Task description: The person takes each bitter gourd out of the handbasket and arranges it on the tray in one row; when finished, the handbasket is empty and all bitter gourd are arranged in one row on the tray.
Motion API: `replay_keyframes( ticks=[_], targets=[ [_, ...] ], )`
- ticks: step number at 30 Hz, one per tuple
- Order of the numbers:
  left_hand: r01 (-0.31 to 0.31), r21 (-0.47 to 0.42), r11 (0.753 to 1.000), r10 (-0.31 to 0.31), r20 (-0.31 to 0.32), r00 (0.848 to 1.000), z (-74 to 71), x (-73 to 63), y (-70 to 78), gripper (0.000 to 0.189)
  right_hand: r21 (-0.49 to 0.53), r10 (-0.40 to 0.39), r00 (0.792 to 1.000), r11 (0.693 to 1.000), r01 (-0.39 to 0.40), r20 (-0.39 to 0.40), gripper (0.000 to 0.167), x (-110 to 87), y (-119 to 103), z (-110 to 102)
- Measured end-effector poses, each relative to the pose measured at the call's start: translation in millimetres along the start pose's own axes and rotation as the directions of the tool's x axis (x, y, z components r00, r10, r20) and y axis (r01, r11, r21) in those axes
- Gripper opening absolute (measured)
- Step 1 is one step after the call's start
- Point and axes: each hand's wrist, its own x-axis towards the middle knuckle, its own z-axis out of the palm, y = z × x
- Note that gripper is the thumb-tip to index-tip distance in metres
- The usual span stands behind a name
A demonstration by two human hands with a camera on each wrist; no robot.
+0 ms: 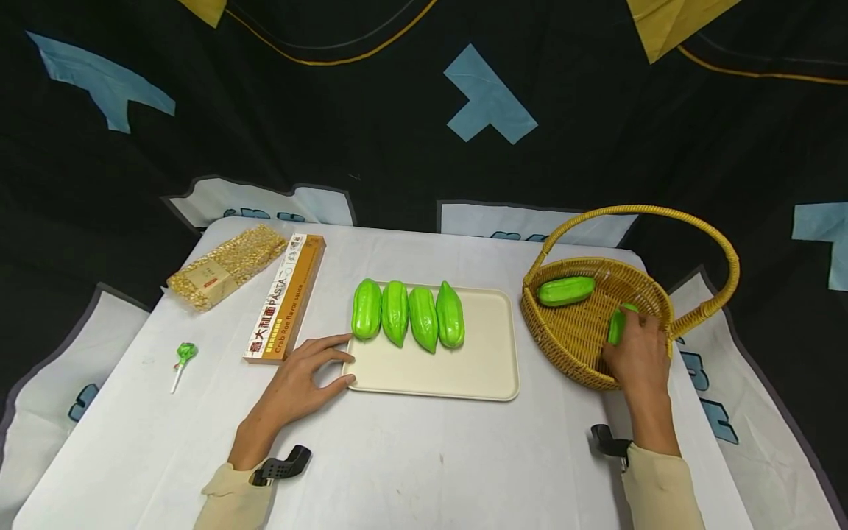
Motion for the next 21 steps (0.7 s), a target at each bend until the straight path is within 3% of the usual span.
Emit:
replay_keyframes(
  ticks=[21],
  targets=[
    [0.01, -0.005, 1.0, -0.01, 0.006, 1.0, -1.5, -0.1, 1.0, 0.031, 0.118, -0.031, 0.999, 0.992, 0.033, -0.017, 0.084, 0.6, 5.3, -2.5]
  ],
)
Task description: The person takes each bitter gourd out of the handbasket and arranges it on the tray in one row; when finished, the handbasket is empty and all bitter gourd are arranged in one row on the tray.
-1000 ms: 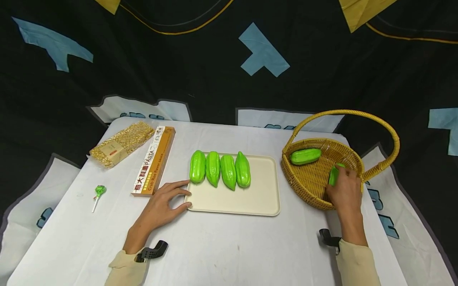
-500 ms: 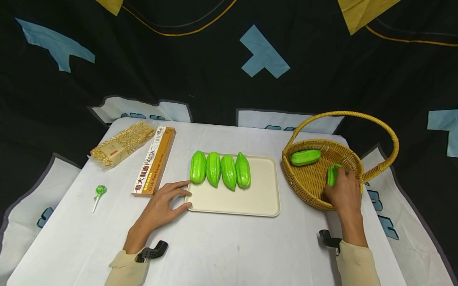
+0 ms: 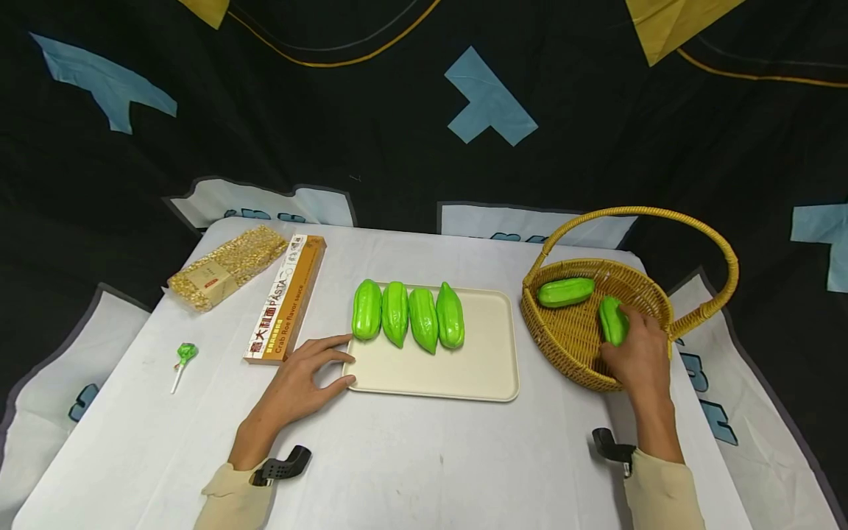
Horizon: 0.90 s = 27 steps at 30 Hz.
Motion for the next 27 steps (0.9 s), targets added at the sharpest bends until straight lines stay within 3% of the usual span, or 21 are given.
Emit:
replay_keyframes(
  ticks=[21, 27],
  targets=[
    [-0.003, -0.003, 1.0, 0.003, 0.001, 1.0, -0.2, 0.7, 0.1, 0.031, 0.101, 0.045, 0.998, 0.994, -0.041, -0.045, 0.077, -7.8, -2, -8],
    [0.0, 0.003, 1.0, 0.0, -0.001, 1.0, 0.6, 1.0, -0.7, 0.031, 0.127, 0.025, 0.996, 0.992, -0.014, -0.082, 0.075, -15.4, -5, -8]
  ],
)
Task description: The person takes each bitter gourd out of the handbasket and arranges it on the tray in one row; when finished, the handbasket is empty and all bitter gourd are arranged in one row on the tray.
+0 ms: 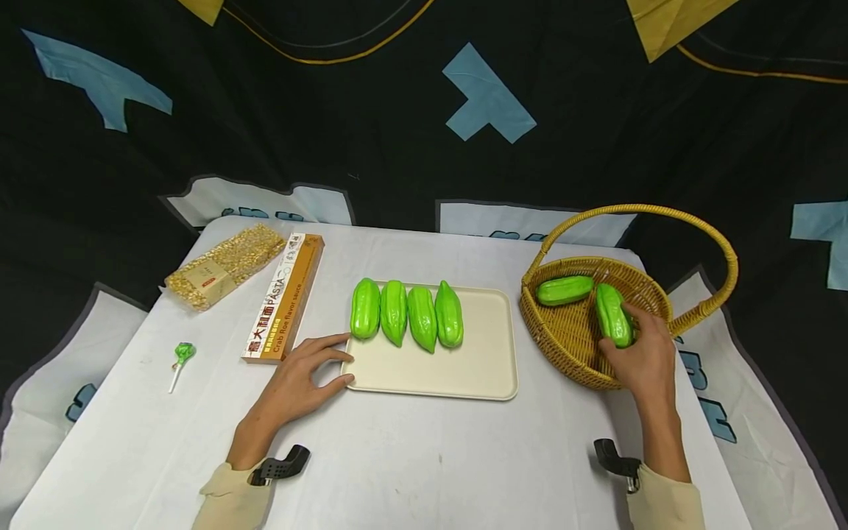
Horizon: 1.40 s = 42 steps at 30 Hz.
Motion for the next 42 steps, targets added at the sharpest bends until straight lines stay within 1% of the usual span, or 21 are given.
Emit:
replay_keyframes(
  ticks=[4, 9, 16, 19, 26, 34, 39, 42],
  targets=[
    [-0.001, 0.003, 1.0, 0.001, 0.0, 1.0, 0.8, 0.1, -0.3, 0.031, 0.03, -0.021, 0.999, 0.999, 0.021, -0.024, 0.074, -6.6, -4, -1],
    [0.011, -0.001, 1.0, -0.011, 0.009, 1.0, 0.1, 0.1, 1.0, 0.031, 0.048, -0.045, 0.997, 0.998, 0.048, -0.07, 0.073, -15.5, -13, -2],
    [0.015, -0.009, 1.0, -0.015, 0.007, 1.0, -0.6, -1.0, 1.8, 0.031, 0.052, -0.108, 0.986, 0.992, 0.115, -0.129, 0.072, -26.9, -22, 1],
    [0.013, -0.008, 1.0, -0.013, 0.006, 1.0, -0.3, -1.3, 1.9, 0.032, 0.058, -0.109, 0.985, 0.991, 0.117, -0.135, 0.072, -31.6, -25, 2],
    [0.009, 0.01, 1.0, -0.009, 0.008, 1.0, -0.3, -1.7, 1.5, 0.032, 0.086, -0.108, 0.987, 0.989, 0.119, -0.121, 0.073, -40.9, -33, 4],
    [0.002, 0.025, 1.0, -0.003, 0.021, 1.0, -1.3, -1.2, -0.3, 0.032, 0.12, -0.165, 0.968, 0.974, 0.19, -0.187, 0.069, -50.1, -43, 14],
    [-0.005, 0.034, 0.999, 0.005, 0.021, 1.0, -1.4, -1.2, -0.7, 0.032, 0.145, -0.196, 0.961, 0.963, 0.226, -0.193, 0.069, -53.7, -48, 18],
    [-0.014, 0.036, 0.999, 0.013, 0.019, 1.0, -1.5, -0.7, -0.6, 0.033, 0.157, -0.21, 0.955, 0.957, 0.245, -0.209, 0.067, -55.8, -51, 19]
  ],
)
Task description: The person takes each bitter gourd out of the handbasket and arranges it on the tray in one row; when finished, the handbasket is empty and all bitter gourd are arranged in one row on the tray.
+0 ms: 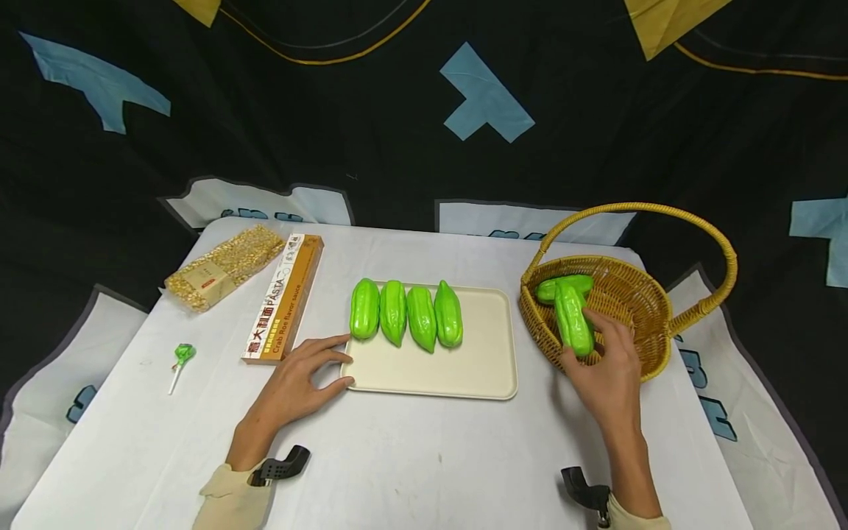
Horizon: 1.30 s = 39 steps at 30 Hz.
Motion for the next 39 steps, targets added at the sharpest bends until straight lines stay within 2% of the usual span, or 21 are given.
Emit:
replay_keyframes(
  ticks=[13, 21, 28, 39],
  targets=[
    [-0.014, -0.012, 1.0, 0.014, -0.013, 1.0, 0.1, -1.0, 0.2, 0.034, 0.097, -0.067, 0.997, 0.993, 0.069, -0.023, 0.071, -8.3, -19, 18],
    [-0.006, -0.011, 1.0, 0.006, -0.009, 1.0, 0.9, -0.3, -0.7, 0.034, 0.115, -0.12, 0.991, 0.985, 0.125, -0.057, 0.067, -10.1, -27, 31],
    [-0.006, -0.023, 1.0, 0.006, -0.009, 1.0, 0.8, 0.0, 0.5, 0.034, 0.235, -0.112, 0.994, 0.965, 0.113, -0.02, 0.066, -13.8, -30, 43],
    [0.002, -0.02, 1.0, -0.002, -0.004, 1.0, -0.2, 0.6, 1.7, 0.034, 0.25, -0.098, 0.995, 0.964, 0.097, -0.006, 0.066, -18.4, -32, 62]
  ],
)
